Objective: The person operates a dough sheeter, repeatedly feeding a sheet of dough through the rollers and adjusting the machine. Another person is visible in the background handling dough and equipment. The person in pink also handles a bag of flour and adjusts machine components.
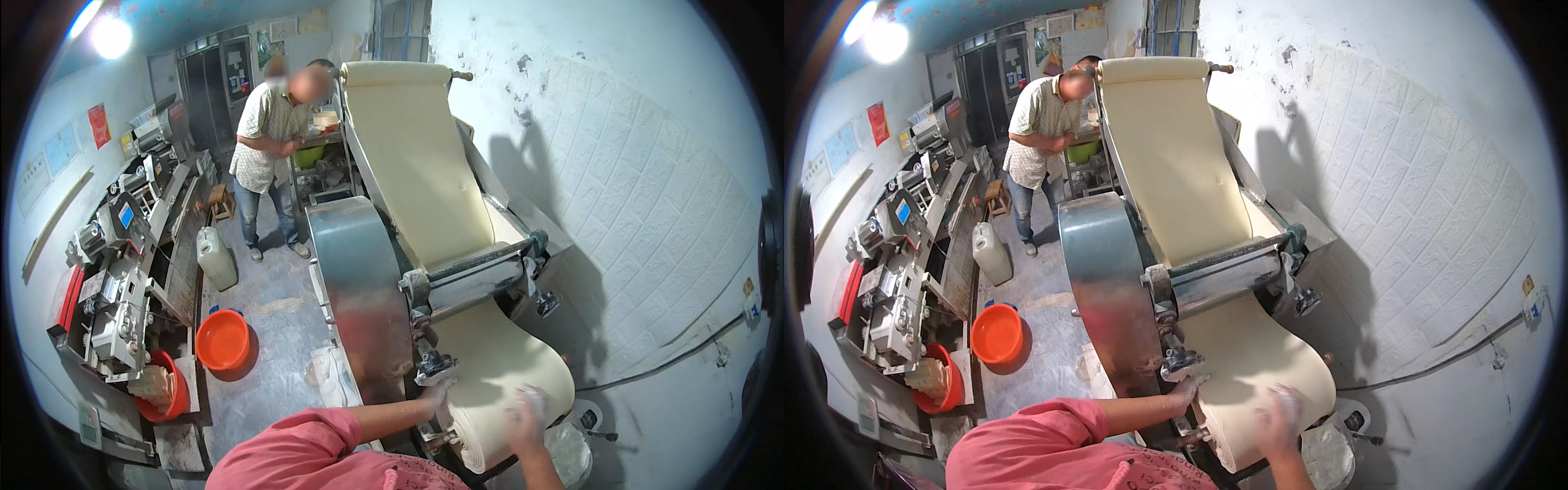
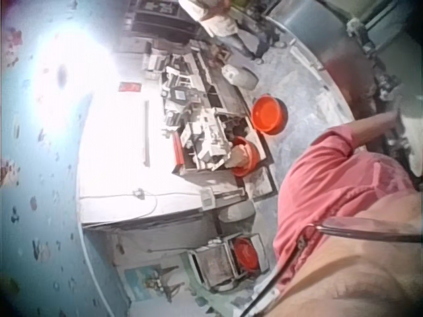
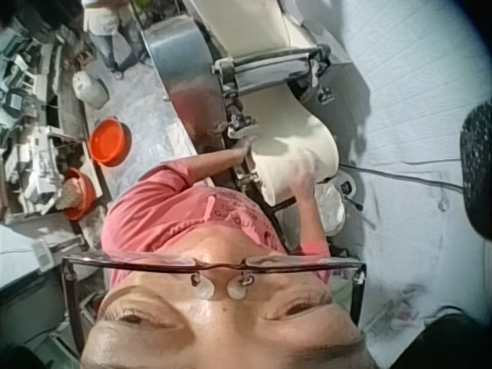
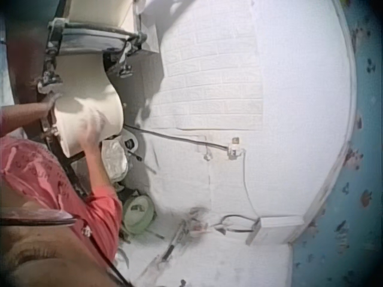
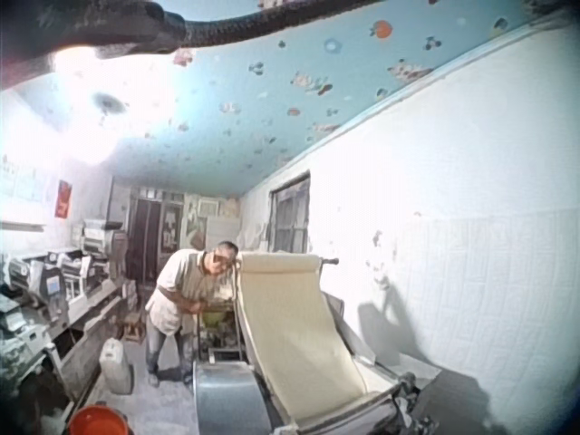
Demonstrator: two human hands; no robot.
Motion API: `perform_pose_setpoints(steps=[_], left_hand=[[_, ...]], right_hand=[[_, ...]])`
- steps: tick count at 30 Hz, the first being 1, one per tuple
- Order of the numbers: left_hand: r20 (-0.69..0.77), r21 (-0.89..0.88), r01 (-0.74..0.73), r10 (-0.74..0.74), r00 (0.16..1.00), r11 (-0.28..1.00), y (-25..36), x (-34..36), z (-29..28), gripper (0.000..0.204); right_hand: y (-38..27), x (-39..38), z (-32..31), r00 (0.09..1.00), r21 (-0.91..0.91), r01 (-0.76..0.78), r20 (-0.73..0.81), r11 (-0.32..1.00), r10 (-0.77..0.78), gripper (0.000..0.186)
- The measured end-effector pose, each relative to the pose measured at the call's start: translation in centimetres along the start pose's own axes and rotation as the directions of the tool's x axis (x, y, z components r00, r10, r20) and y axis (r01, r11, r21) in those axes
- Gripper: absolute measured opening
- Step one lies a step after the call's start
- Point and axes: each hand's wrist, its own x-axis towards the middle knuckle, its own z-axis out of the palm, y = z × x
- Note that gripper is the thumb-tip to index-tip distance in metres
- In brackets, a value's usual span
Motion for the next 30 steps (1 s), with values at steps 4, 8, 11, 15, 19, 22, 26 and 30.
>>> perform_pose_setpoints(steps=[4,8,11,15,19,22,26,30], left_hand=[[-0.018,0.096,-0.077,0.079,0.997,0.992,5.3,-5.1,0.7,0.050],[-0.129,0.139,-0.380,0.397,0.909,0.915,3.6,-3.6,1.1,0.047],[0.075,-0.183,-0.152,0.168,0.983,0.971,4.6,-3.4,-0.3,0.036],[0.133,-0.309,0.153,-0.117,0.984,0.939,3.3,-1.2,-2.4,0.031],[0.122,-0.343,0.186,-0.153,0.981,0.921,1.8,-1.1,-1.1,0.031],[0.060,-0.279,0.139,-0.127,0.990,0.950,2.3,-1.7,-1.0,0.032],[0.035,-0.093,0.061,-0.058,0.998,0.994,0.5,-0.3,-0.7,0.036],[0.055,-0.006,-0.022,0.022,0.998,1.000,4.8,-4.7,0.4,0.045]], right_hand=[[0.1,5.9,1.7,0.839,-0.165,0.099,0.545,0.981,0.007,0.047],[5.4,11.1,4.6,0.850,-0.436,0.078,0.499,0.897,0.169,0.058],[3.7,10.3,4.5,0.795,-0.385,0.169,0.598,0.907,0.105,0.060],[-5.2,8.6,2.5,0.636,-0.213,0.211,0.771,0.954,0.031,0.061],[-2.6,3.6,2.3,0.877,-0.165,0.278,0.447,0.946,-0.179,0.051],[2.8,1.6,-1.2,0.995,-0.122,0.084,0.055,0.989,-0.077,0.041],[9.8,-4.5,-7.6,0.751,-0.359,-0.513,0.252,0.780,0.610,0.041],[11.2,-9.2,-8.5,0.604,-0.632,-0.470,0.278,0.615,0.747,0.045]])
